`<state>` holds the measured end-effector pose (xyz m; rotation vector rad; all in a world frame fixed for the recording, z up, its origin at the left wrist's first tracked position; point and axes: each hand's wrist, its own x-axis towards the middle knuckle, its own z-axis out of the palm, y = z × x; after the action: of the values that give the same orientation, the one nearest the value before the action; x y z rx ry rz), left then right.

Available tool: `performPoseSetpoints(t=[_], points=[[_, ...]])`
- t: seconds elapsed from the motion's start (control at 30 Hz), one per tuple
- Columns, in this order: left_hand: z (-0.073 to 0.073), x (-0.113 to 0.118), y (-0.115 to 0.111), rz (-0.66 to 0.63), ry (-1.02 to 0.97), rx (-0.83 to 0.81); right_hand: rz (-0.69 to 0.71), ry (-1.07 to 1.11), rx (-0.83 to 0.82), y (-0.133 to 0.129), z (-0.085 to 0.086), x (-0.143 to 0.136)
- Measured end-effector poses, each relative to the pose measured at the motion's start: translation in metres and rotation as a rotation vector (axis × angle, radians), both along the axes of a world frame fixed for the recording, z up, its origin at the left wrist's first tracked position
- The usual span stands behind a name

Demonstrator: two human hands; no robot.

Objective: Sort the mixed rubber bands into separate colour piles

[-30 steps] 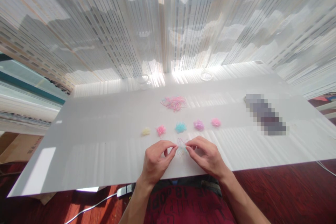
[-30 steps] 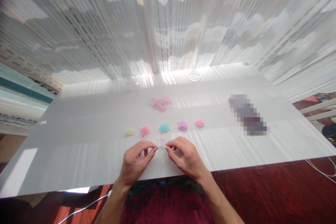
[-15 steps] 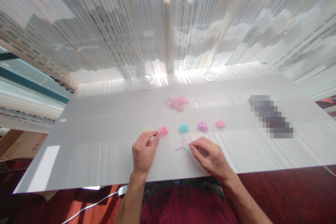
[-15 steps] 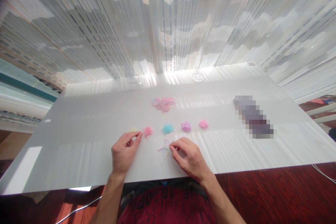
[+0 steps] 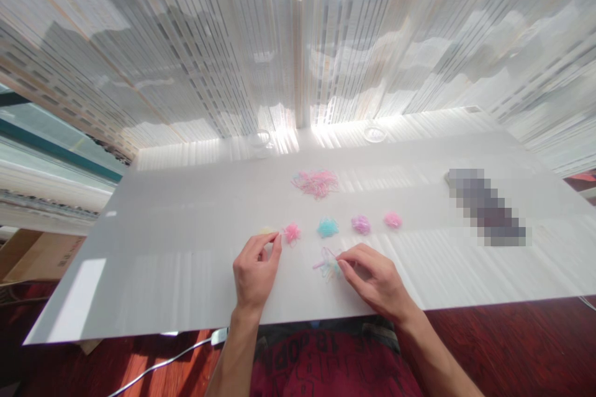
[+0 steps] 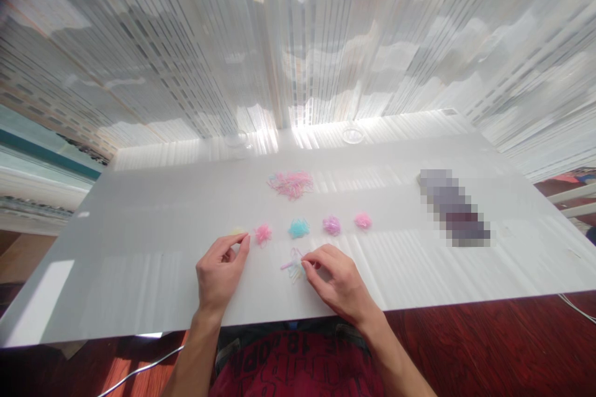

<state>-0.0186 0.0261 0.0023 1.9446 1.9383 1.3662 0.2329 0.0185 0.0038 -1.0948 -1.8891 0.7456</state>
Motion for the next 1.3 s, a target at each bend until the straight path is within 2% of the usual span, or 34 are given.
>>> performPoseSetpoints(t=[0.3, 0.47, 0.73, 1.03, 1.2, 1.3], points=[[0.0028, -0.0001, -0.0004, -0.002, -0.091, -0.007, 0.004, 0.01, -0.001, -0.0008, -0.0001, -0.0001], [0.0024, -0.0013, -0.0009, -0.05, -0.118, 0.007, 0.004, 0.006, 0.001, -0.0005, -0.0007, -0.0005], [-0.0003, 0.0055, 0.0021, -0.119, -0.022, 0.07, -0.002, -0.003, 0.003, -0.0005, -0.0007, -0.0007], [-0.0048, 0.008, 0.0016, -0.052, 0.036, 0.001, -0.004, 0.002, -0.001, -0.0003, 0.0002, -0.0002], [-0.0011, 0.0075, 0.0008, -0.059, 0.021, 0.037, -0.004, 0.005, -0.005, 0.0004, 0.0007, -0.0004], [0.0021, 0.0078, -0.0007, -0.121, 0.034, 0.079, -0.008, 0.009, -0.001, 0.0003, 0.001, -0.0006]])
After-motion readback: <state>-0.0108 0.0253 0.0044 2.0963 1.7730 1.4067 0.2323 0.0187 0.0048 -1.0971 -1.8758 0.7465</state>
